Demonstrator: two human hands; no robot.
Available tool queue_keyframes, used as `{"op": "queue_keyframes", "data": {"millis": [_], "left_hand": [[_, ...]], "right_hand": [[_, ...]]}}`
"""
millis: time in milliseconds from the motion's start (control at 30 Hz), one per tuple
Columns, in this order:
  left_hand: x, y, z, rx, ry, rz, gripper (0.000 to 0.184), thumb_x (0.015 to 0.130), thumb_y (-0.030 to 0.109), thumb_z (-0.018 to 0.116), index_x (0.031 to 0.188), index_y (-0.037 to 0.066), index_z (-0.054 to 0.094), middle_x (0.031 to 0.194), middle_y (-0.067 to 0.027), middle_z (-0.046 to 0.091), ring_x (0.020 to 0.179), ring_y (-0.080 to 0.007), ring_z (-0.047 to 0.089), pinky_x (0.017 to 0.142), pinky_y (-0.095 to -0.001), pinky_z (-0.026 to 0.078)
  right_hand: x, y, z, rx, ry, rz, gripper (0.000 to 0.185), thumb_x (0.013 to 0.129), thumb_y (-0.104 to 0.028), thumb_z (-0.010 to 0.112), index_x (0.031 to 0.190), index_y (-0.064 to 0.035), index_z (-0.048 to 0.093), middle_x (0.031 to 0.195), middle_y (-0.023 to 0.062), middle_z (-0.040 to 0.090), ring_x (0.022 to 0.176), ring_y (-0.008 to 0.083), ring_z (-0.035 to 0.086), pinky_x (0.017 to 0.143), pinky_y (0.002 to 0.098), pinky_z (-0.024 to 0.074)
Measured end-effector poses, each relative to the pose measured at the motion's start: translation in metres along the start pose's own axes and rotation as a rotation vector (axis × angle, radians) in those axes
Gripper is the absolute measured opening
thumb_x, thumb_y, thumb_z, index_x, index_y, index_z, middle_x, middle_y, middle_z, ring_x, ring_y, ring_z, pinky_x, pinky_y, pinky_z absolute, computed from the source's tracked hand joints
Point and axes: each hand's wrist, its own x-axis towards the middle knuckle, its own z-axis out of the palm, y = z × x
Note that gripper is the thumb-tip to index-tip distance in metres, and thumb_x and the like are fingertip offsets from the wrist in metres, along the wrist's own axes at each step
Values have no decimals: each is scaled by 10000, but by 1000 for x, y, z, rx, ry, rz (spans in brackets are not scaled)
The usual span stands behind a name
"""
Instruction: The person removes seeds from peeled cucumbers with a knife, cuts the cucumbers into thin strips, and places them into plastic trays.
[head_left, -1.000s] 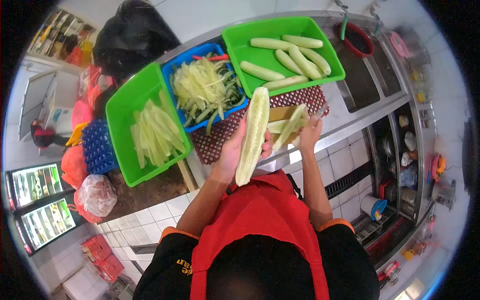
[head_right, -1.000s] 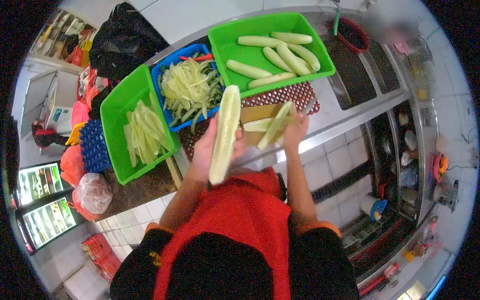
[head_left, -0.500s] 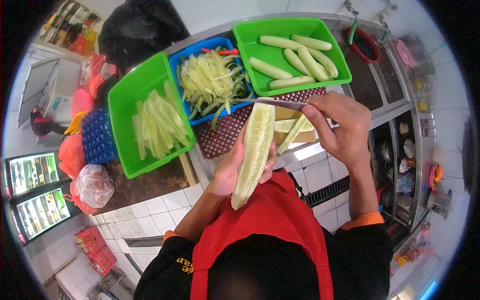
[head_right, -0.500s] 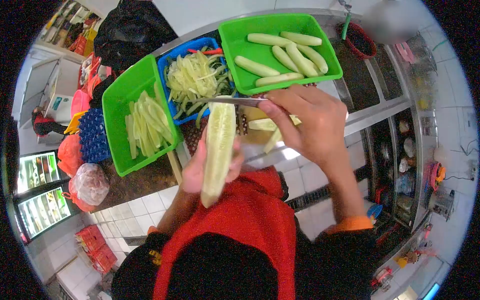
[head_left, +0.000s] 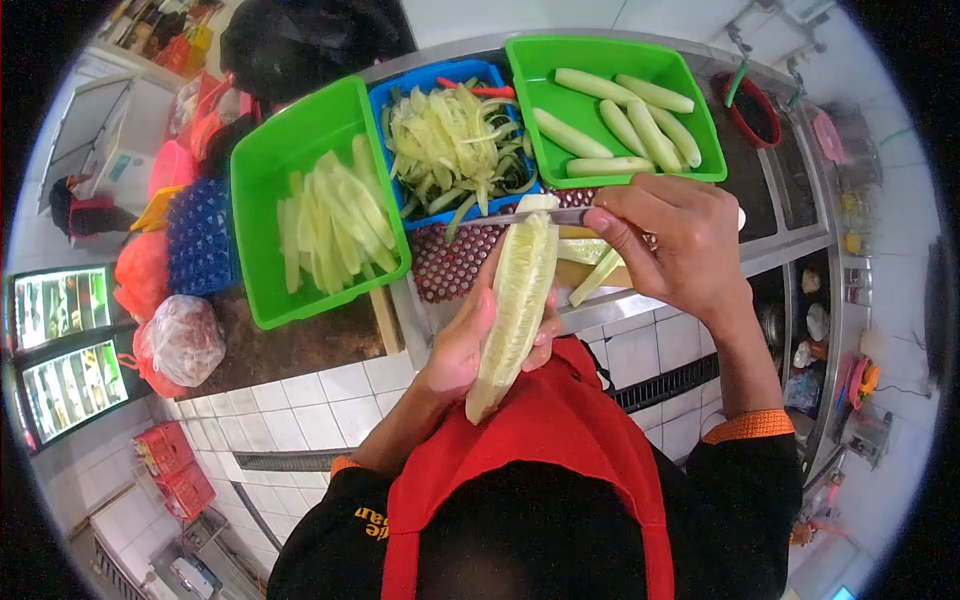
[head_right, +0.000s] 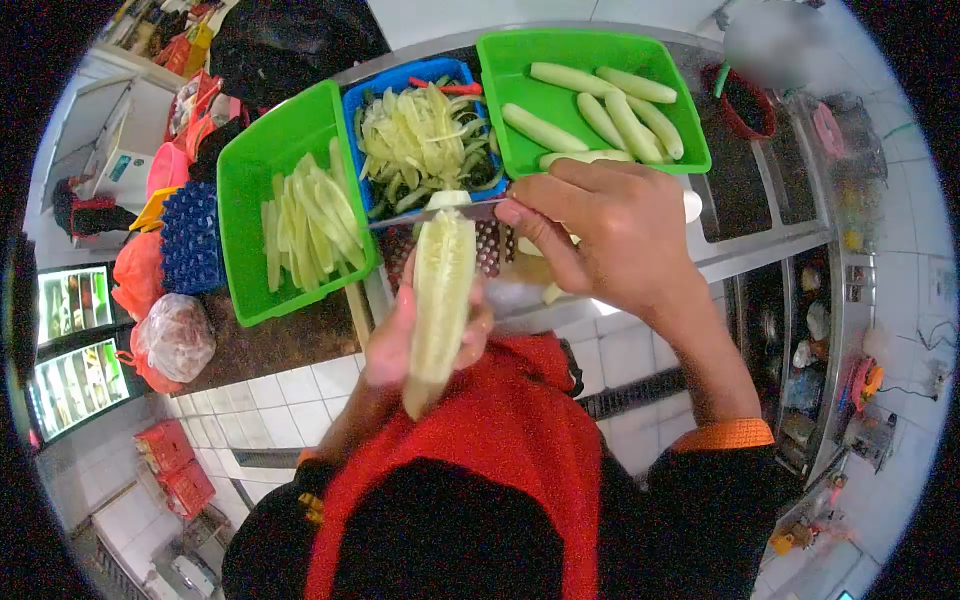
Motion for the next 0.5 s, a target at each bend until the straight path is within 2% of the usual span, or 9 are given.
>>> {"op": "queue_keyframes", "data": {"millis": [333,433,500], "left_hand": [[-6,-8,-4,-11,49,-22,682,946,484,447,1488,254,103,1154,-89,436,851,-202,435,639,-302,409],[-10,-9,0,-104,45,19,669,944,565,368,1482,240,141,1151,-80,443,860,-194,428,643,-298,401],[-17,-11,2,-124,76,32,692,933,643,245,1462,196,226,1177,-86,451,864,-194,422,654,-290,396]], "right_hand": [[-8,-4,14,125,-121,82,121,801,-156,702,788,-41,665,663,83,613,534,233,594,492,319,450],[-13,-9,22,165,-108,127,117,802,-157,700,787,-46,668,660,85,613,545,236,601,500,325,455],[-18,-13,26,211,-112,138,114,803,-161,698,788,-51,670,653,83,612,549,238,604,501,328,455]]}}
